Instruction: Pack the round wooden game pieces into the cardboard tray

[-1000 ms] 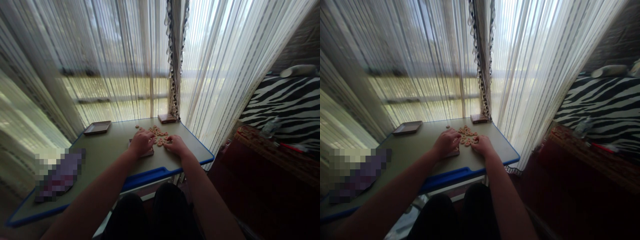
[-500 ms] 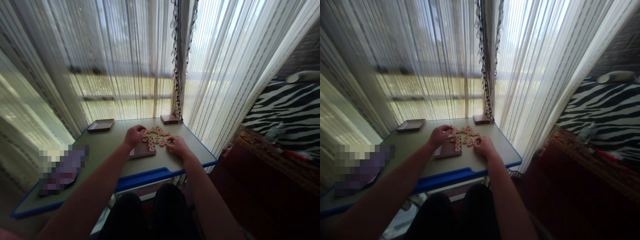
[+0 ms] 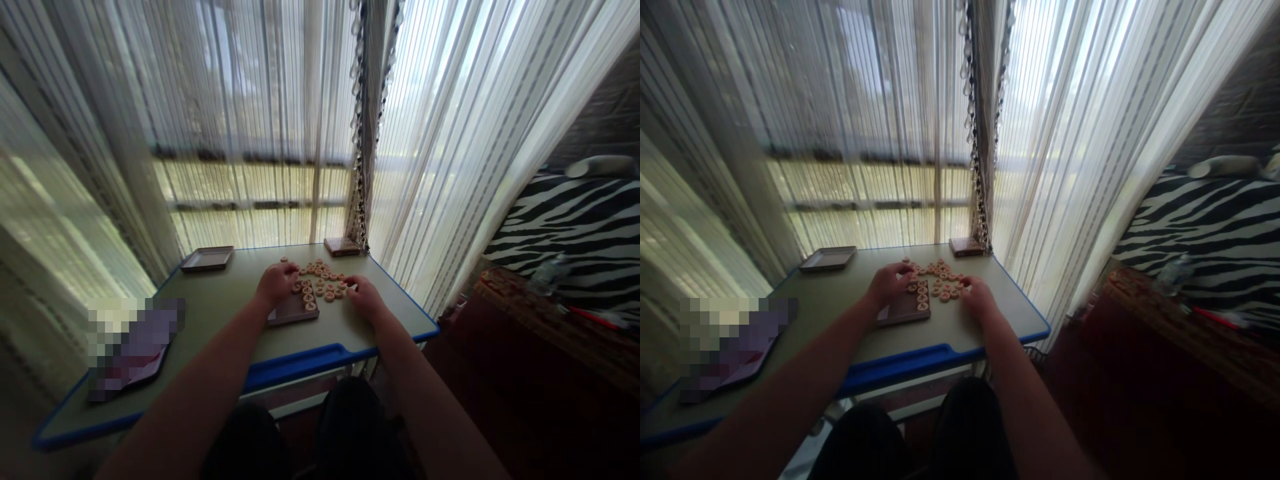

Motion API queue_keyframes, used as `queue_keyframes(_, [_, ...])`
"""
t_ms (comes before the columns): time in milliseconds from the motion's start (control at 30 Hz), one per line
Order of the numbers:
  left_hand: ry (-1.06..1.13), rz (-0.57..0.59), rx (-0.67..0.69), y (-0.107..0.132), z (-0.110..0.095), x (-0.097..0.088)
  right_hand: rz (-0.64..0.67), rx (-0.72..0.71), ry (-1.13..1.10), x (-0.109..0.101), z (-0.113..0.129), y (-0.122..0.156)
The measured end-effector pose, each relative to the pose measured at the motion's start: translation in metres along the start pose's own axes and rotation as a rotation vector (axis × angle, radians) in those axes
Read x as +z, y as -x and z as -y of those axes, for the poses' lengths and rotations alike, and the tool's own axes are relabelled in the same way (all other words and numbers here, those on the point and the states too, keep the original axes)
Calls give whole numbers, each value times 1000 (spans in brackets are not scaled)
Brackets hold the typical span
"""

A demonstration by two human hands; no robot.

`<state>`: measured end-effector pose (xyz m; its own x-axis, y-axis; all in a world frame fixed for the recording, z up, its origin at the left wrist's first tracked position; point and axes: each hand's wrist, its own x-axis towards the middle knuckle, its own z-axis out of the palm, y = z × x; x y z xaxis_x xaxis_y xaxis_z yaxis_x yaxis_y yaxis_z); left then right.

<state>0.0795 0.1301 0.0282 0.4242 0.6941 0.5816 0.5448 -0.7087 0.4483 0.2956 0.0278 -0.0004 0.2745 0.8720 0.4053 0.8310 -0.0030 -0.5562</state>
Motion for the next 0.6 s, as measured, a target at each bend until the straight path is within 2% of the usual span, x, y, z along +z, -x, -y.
queue_keyframes(100, [30, -11, -38, 0, 0, 0, 40, -54, 45, 0, 10, -17])
queue_keyframes(200, [38, -10, -50, -2, 0, 1, 223, -81, 157, 9, 22, -43])
queue_keyframes(233, [35, -7, -48, -2, 1, 1, 243, -81, 188, 13, 25, -52])
queue_keyframes(333, [17, -22, -50, -3, 5, 2, 240, -131, 254, 26, 28, -67])
queue_keyframes(433, [-8, -51, -54, -4, 10, 2, 219, -210, 279, 32, 25, -67])
queue_keyframes(600, [-28, -95, -27, -3, 11, 1, 211, -158, 268, 30, 18, -59])
